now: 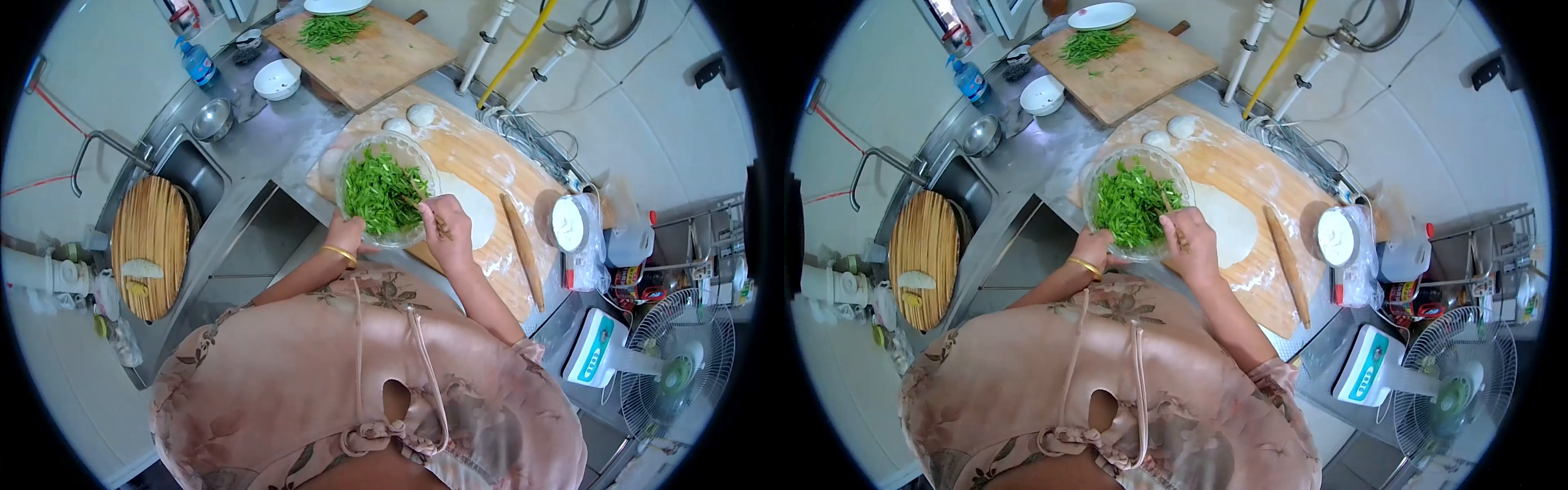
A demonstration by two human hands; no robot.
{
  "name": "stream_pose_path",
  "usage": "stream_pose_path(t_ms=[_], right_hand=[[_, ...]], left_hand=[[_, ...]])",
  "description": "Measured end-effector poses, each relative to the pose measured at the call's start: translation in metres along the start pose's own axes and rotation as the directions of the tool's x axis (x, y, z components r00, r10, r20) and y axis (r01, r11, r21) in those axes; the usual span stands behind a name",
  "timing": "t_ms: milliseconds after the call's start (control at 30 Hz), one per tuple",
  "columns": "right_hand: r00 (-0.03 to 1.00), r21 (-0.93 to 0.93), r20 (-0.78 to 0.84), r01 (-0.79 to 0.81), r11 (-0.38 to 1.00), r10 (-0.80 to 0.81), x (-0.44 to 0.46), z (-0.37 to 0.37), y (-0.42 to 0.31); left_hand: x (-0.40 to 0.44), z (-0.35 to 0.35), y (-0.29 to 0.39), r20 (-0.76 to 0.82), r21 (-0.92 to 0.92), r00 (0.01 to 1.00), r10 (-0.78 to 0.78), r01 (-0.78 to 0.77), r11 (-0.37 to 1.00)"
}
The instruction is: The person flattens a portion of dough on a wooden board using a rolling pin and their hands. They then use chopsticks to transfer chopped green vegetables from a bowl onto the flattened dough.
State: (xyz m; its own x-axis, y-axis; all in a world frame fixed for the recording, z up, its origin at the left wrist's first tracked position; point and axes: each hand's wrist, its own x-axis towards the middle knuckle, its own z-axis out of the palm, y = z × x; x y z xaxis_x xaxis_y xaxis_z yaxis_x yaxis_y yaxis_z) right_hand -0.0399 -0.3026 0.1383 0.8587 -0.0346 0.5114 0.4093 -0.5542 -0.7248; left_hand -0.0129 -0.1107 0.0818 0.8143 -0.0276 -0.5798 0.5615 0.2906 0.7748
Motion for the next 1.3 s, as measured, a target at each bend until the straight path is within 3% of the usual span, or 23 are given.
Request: stream_pose_path(t_ms=[233,600,667,733,800,1033,1133,1300], right_hand=[[1.0,-0.092,-0.022,0.007,0.996,-0.009,-0.017,-0.009,0.008],[0.98,-0.046,-0.181,-0.089,0.995,0.08,-0.036,-0.034,0.019],[0.972,-0.064,-0.218,-0.105,0.992,0.089,-0.037,-0.039,0.021],[0.964,-0.069,-0.23,-0.154,0.986,0.134,-0.039,-0.043,0.026],[0.955,-0.074,-0.229,-0.208,0.975,0.186,-0.045,-0.046,0.034],[0.921,-0.018,-0.245,-0.317,0.948,0.303,-0.049,-0.05,0.054],[0.908,0.088,-0.289,-0.29,0.953,0.303,-0.039,-0.056,0.031],[0.985,0.103,-0.154,-0.063,0.993,0.078,-0.026,-0.033,0.007]], left_hand=[[0.002,0.019,0.007,-0.075,0.082,0.997,0.014,-0.008,0.997],[0.007,0.025,0.011,-0.095,0.18,0.992,0.08,-0.062,0.982],[0.057,-0.008,-0.027,0.027,0.108,0.996,0.088,-0.09,0.99],[0.05,-0.004,-0.02,0.037,0.06,0.993,0.112,-0.114,0.992],[0.025,0.011,-0.002,-0.062,0.04,0.988,0.143,-0.141,0.989],[0.018,0.004,0.002,-0.116,0.027,0.981,0.158,-0.156,0.987],[0.015,0.006,0.004,-0.158,0.088,0.974,0.16,-0.147,0.985],[-0.006,0.021,0.018,-0.128,-0.007,0.981,0.145,-0.147,0.989]])
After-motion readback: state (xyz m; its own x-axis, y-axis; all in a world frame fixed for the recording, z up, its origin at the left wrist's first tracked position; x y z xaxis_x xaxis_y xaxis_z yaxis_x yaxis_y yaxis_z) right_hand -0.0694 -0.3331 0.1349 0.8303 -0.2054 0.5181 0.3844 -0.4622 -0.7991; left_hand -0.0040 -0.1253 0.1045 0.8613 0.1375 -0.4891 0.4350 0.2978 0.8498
